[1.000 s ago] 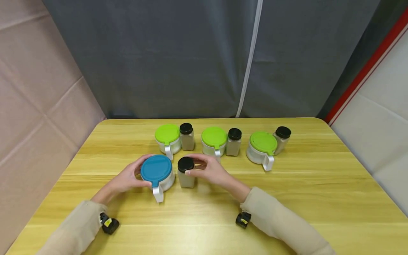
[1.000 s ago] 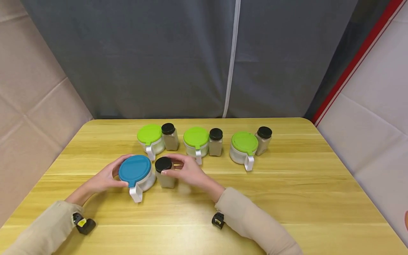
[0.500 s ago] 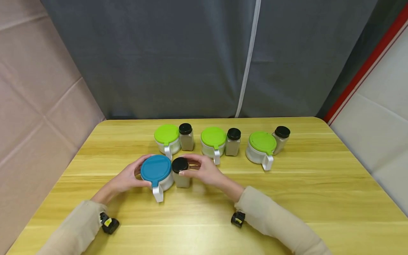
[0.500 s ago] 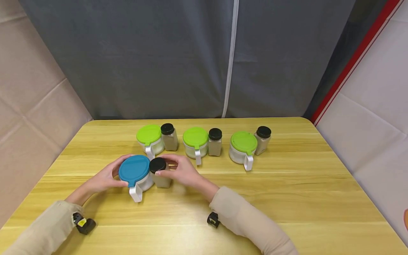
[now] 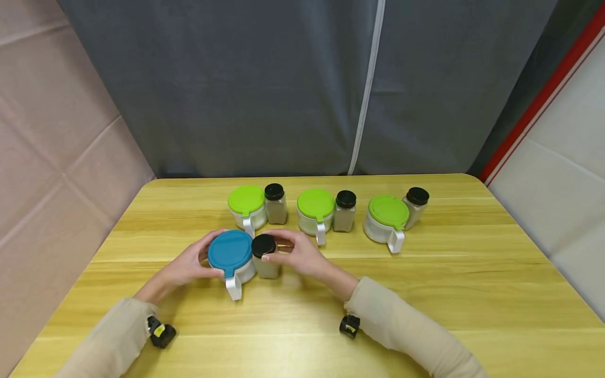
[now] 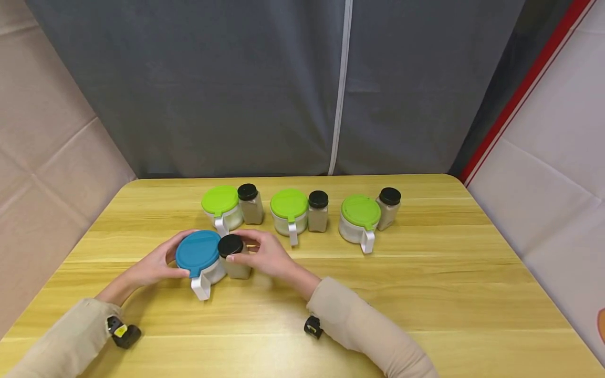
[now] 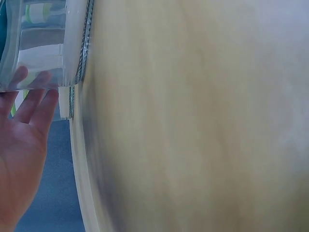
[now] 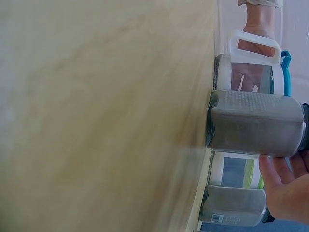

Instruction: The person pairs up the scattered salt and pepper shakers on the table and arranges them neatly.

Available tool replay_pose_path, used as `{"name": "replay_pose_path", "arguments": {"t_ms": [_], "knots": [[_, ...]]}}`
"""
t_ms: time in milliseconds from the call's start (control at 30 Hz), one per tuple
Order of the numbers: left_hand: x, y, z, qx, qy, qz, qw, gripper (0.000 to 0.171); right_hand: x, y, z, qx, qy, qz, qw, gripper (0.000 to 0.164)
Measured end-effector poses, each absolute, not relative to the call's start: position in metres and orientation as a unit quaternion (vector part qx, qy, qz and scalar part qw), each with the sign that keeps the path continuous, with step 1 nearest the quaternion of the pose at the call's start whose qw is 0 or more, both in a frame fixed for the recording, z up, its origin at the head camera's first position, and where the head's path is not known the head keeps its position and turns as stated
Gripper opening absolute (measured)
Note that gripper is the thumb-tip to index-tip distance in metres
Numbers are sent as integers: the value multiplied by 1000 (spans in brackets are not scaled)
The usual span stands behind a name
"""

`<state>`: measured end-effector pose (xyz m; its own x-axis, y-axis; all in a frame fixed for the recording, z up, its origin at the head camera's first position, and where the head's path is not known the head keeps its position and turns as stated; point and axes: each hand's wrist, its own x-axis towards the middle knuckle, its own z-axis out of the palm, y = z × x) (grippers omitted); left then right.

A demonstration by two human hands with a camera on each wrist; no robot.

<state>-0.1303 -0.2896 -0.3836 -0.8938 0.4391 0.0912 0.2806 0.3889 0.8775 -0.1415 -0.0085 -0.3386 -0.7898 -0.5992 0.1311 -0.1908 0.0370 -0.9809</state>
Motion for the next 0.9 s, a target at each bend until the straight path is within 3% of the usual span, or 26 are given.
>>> {"name": "replay_pose_path", "arguments": {"t_ms": [733,900], "knots": [[-132,-288,-379,259,809,521,84,80,-143,1,-337,-306,697,-627,167,50],[-133,-288,-369,279,807,519,43,73,-143,18,-330,-304,715,-610,155,47]]}}
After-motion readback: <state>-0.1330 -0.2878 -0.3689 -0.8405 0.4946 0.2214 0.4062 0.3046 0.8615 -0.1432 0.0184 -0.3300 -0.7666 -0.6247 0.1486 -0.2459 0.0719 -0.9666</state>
